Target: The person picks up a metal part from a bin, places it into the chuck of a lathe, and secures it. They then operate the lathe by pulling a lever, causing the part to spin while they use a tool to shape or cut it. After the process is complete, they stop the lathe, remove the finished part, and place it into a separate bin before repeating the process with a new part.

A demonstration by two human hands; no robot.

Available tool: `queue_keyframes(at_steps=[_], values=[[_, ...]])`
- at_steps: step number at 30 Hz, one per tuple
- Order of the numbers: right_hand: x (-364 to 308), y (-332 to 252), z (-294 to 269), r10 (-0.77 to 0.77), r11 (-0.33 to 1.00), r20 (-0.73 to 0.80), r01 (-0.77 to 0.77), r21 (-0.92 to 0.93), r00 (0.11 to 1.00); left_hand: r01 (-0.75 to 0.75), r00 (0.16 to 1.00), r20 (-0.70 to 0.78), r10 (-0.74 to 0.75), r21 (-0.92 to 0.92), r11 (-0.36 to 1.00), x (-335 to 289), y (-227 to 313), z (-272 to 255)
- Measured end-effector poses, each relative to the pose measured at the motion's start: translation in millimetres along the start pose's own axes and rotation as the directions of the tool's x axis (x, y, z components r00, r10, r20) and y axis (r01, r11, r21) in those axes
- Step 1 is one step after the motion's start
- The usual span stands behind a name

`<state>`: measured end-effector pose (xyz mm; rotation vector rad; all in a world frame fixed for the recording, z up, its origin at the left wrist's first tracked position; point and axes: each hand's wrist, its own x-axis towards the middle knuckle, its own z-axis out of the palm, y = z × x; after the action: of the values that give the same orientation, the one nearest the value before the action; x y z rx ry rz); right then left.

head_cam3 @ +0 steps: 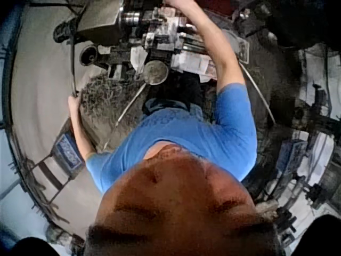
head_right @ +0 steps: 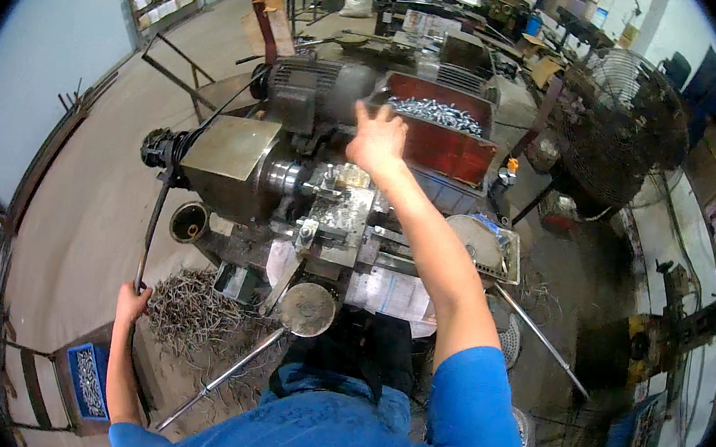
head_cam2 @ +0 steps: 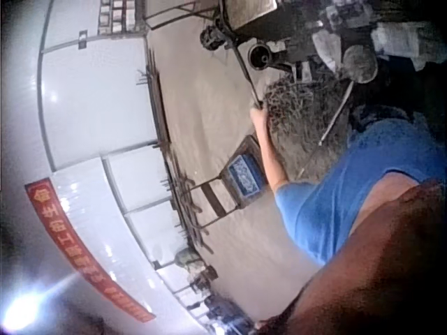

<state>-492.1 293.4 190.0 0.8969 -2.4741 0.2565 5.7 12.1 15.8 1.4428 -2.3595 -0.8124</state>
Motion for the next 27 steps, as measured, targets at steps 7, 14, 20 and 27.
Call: queue_keyframes(at_steps=[7,14,20,27], values=[[-84.7,71.5,-9.4,-0.139,0.942,0.119,0.094,0.323,0.983,0.086,0.965,0.263,0.007,-0.341,0.936,-1.2,0.7,-14.1],[-281.7,228.4,-26.6,0.363,0.823,0.292,-0.452,0.346,0.885,0.217,0.918,0.395,0.011,-0.529,0.82,21.4,-17.2,-11.4],[-470.3,279.4,-66.8,0.744,0.653,0.446,-0.68,-0.332,0.498,0.251,0.904,0.426,-0.033,-0.467,0.848,23.0,-18.4,-9.5],[-380.3,162.6,8.9,0.053,0.96,0.587,-0.203,0.193,0.808,0.38,0.887,0.441,-0.138,-0.526,0.761,34.0,-0.9,22.8]])
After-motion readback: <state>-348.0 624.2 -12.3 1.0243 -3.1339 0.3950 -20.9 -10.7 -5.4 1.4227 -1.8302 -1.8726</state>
